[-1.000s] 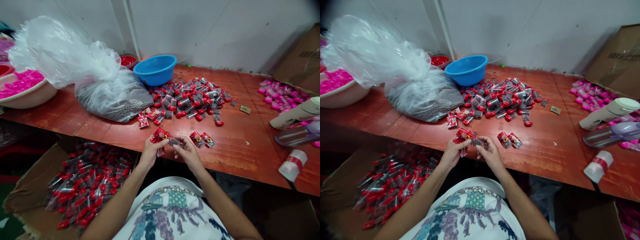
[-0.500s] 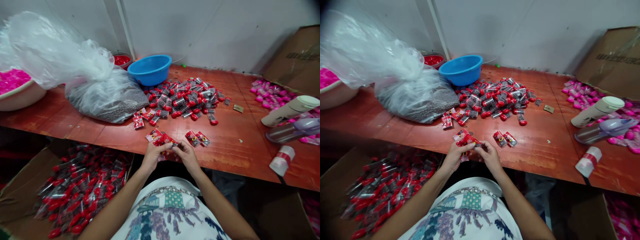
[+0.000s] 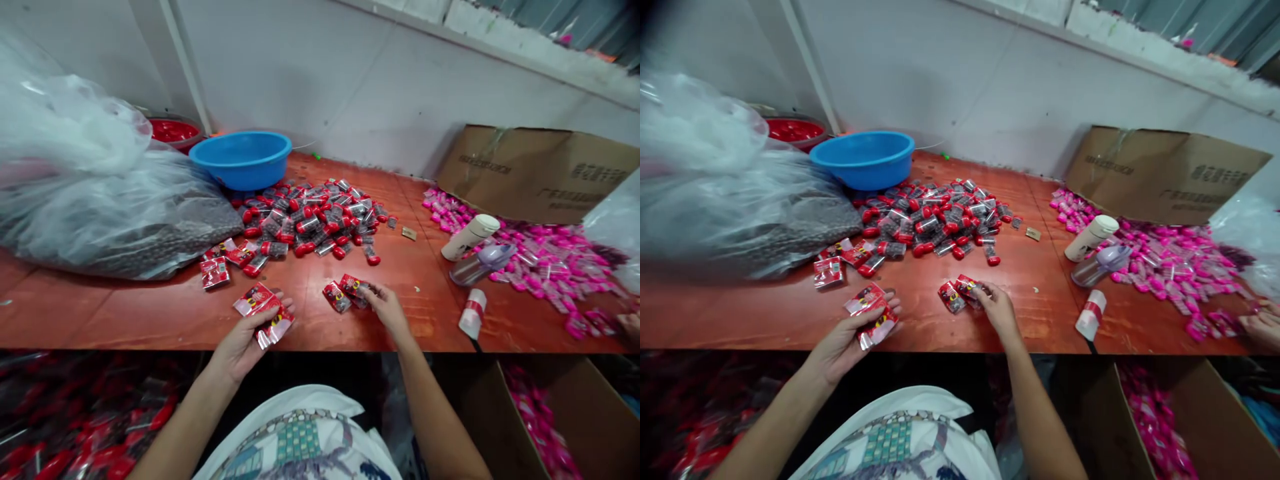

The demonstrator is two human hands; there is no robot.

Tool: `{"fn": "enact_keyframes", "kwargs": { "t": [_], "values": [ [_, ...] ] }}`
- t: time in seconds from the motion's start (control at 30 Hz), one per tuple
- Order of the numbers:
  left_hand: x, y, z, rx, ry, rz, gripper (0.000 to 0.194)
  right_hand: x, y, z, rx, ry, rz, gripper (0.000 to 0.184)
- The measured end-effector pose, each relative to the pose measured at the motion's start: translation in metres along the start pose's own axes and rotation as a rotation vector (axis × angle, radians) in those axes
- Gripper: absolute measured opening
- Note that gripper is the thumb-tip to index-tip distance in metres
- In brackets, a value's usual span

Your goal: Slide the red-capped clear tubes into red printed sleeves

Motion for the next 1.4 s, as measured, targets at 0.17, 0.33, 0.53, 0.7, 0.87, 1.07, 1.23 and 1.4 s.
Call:
{"fn": "enact_keyframes", "kwargs": {
  "t": [0.17, 0.33, 0.53, 0.7, 0.87, 1.07, 1.23, 1.4],
  "values": [
    [0.003, -0.001, -0.002, -0.061, 0.038, 0.015, 0.029, -0.011, -0.032, -0.041, -0.099, -0.054, 0.318, 0.033],
    [0.007, -0.006, -0.005, -0.109, 0.043, 0.026, 0.026, -0.007, -0.033, -0.085, 0.097, -0.259, 0.655, 0.049],
    [0.005, -0.007, 0.001, -0.084, 0.007, 0.072, 0.02, -0.006, -0.028, -0.084, 0.298, -0.502, 0.997, 0.041],
    [0.005, -0.012, 0.001, -0.053, 0.053, -0.012, 0.027, -0.018, -0.037, -0.061, 0.175, -0.493, 1.078, 0.043],
    [0.005, -0.018, 0.004, -0.045, 0.161, -0.082, 0.03, -0.024, -0.055, -0.04, -0.2, -0.218, 0.669, 0.057],
    [0.001, -0.022, 0.003, -0.071, 0.23, -0.049, 0.036, 0.013, -0.04, -0.009, -0.333, 0.218, -0.502, 0.076],
    [0.005, -0.015, 0.0, -0.103, 0.235, -0.009, 0.036, 0.069, 0.051, 0.037, 0.186, 0.196, -0.558, 0.057],
    [0.009, -0.007, 0.003, -0.087, 0.268, 0.011, 0.031, 0.092, 0.126, 0.062, 0.401, 0.183, -0.581, 0.055]
  ]
}}
Point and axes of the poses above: each hand's wrist, its own z-axis away from the middle knuckle, its own y-axis out of the palm, x = y × z, the point moved 5 cm from there along -z, towards the middle knuckle
